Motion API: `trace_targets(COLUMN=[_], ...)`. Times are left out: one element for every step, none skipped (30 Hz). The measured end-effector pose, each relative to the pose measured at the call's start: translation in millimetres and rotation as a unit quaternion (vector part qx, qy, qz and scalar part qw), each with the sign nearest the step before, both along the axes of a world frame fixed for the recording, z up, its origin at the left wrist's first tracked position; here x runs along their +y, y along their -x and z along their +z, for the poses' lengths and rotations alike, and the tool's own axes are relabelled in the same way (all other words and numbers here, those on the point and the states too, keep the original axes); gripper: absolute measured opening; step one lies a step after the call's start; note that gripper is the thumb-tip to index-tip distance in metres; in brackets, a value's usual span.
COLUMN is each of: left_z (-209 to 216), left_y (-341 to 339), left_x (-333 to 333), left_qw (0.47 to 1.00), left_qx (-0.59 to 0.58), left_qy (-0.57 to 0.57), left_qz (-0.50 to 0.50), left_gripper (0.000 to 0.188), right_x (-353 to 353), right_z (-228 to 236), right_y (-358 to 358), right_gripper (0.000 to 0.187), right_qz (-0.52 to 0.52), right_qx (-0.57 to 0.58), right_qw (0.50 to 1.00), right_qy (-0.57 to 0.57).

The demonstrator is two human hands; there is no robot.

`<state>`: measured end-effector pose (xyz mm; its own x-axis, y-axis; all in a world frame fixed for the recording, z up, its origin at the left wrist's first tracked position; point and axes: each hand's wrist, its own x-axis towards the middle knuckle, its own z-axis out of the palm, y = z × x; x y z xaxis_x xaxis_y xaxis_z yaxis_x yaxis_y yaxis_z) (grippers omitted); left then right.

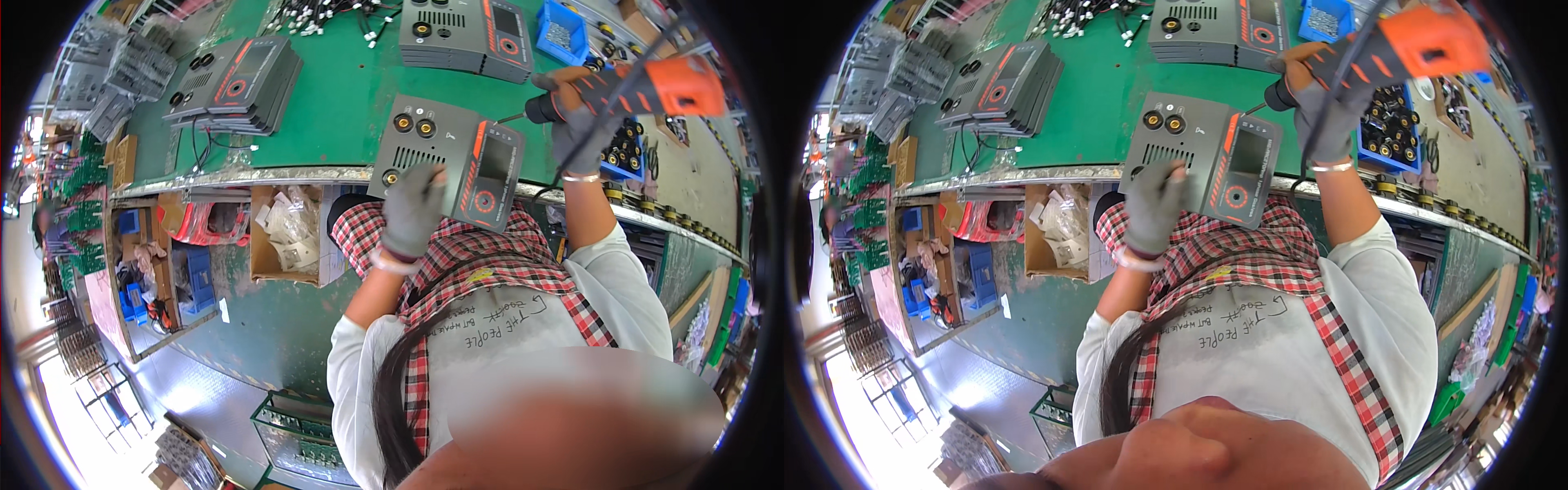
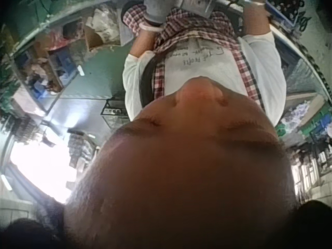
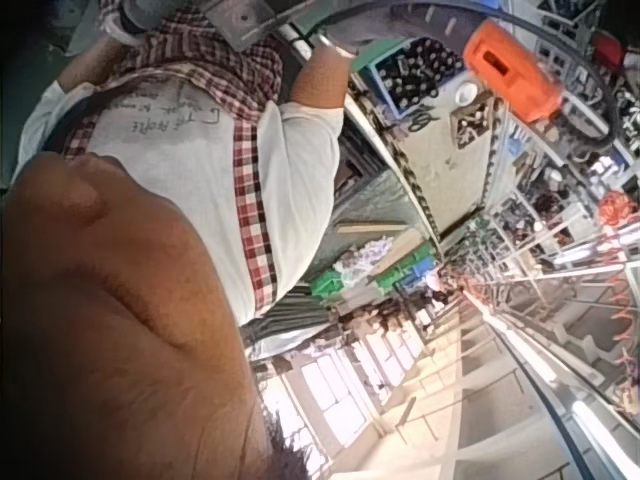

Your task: Assembling solar charge controllers using an electric screwdriver to attach plastic components and screws.

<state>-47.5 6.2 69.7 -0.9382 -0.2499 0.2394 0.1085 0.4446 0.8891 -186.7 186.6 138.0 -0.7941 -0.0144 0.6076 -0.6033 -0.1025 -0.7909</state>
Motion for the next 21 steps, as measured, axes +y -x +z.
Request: trace_targets(left_z=[3, 6, 9, 11, 13, 15, 16, 15, 14, 12, 5, 7, 12, 14, 14, 12, 10, 9, 8, 8, 8], left_y=[12, 21, 29, 34, 34, 35, 36, 34, 28, 24, 22, 19, 14, 10, 6, 3, 0, -1, -1, -2, -6], left_x=[7, 13, 18, 22, 21, 19, 20, 22, 24, 25, 23, 22, 22, 22, 22, 21, 19, 19, 18, 18, 17], left_qw=[0.998, 0.998, 0.999, 0.999, 0.999, 0.997, 0.988, 0.988, 0.973, 0.948, 0.924, 0.923, 0.895, 0.862, 0.851, 0.851, 0.826, 0.797, 0.764, 0.762, 0.775], left_qx=[0.017, 0.015, 0.019, 0.023, 0.021, -0.023, -0.067, -0.069, -0.066, -0.064, -0.061, -0.064, -0.07, -0.075, -0.076, -0.077, -0.059, -0.043, -0.037, -0.039, -0.044], left_qy=[0.062, 0.064, 0.033, -0.001, -0.001, -0.053, -0.104, -0.106, -0.206, -0.305, -0.366, -0.367, -0.427, -0.484, -0.505, -0.506, -0.544, -0.581, -0.615, -0.616, -0.603], left_qz=[0.0, 0.002, -0.009, -0.023, -0.026, -0.057, -0.088, -0.092, -0.078, -0.062, -0.093, -0.093, -0.111, -0.128, -0.123, -0.121, -0.135, -0.156, -0.19, -0.195, -0.184], left_gripper=[0.016, 0.016, 0.016, 0.015, 0.015, 0.015, 0.015, 0.015, 0.015, 0.014, 0.015, 0.015, 0.015, 0.015, 0.017, 0.017, 0.019, 0.02, 0.018, 0.018, 0.019], right_x=[-1, -4, -8, -9, -12, -11, -10, -9, -9, -8, -7, -6, -7, -8, -10, -11, -13, -12, -11, -10, -12], right_z=[8, 16, 22, 28, 33, 33, 33, 33, 36, 38, 39, 41, 47, 48, 50, 50, 50, 50, 51, 51, 48], right_y=[-13, -22, -30, -36, -42, -42, -43, -44, -47, -48, -48, -49, -55, -56, -56, -57, -57, -56, -55, -54, -52], right_gripper=[0.016, 0.016, 0.019, 0.023, 0.028, 0.028, 0.027, 0.027, 0.028, 0.028, 0.028, 0.029, 0.03, 0.03, 0.03, 0.03, 0.03, 0.03, 0.029, 0.029, 0.029], right_qz=[0.053, 0.055, 0.112, 0.164, 0.17, 0.165, 0.2, 0.236, 0.238, 0.236, 0.269, 0.302, 0.279, 0.279, 0.287, 0.296, 0.297, 0.32, 0.343, 0.338, 0.357], right_qx=[-0.057, -0.058, -0.067, -0.074, -0.089, -0.09, -0.077, -0.064, -0.054, -0.056, -0.068, -0.079, -0.104, -0.107, -0.11, -0.114, -0.116, -0.121, -0.125, -0.124, -0.131], right_qw=[0.997, 0.997, 0.99, 0.98, 0.978, 0.979, 0.972, 0.963, 0.965, 0.965, 0.953, 0.94, 0.946, 0.946, 0.942, 0.938, 0.938, 0.928, 0.918, 0.92, 0.912], right_qy=[0.017, 0.019, 0.051, 0.08, 0.081, 0.08, 0.097, 0.113, 0.1, 0.1, 0.118, 0.136, 0.127, 0.126, 0.133, 0.139, 0.138, 0.146, 0.154, 0.152, 0.152])
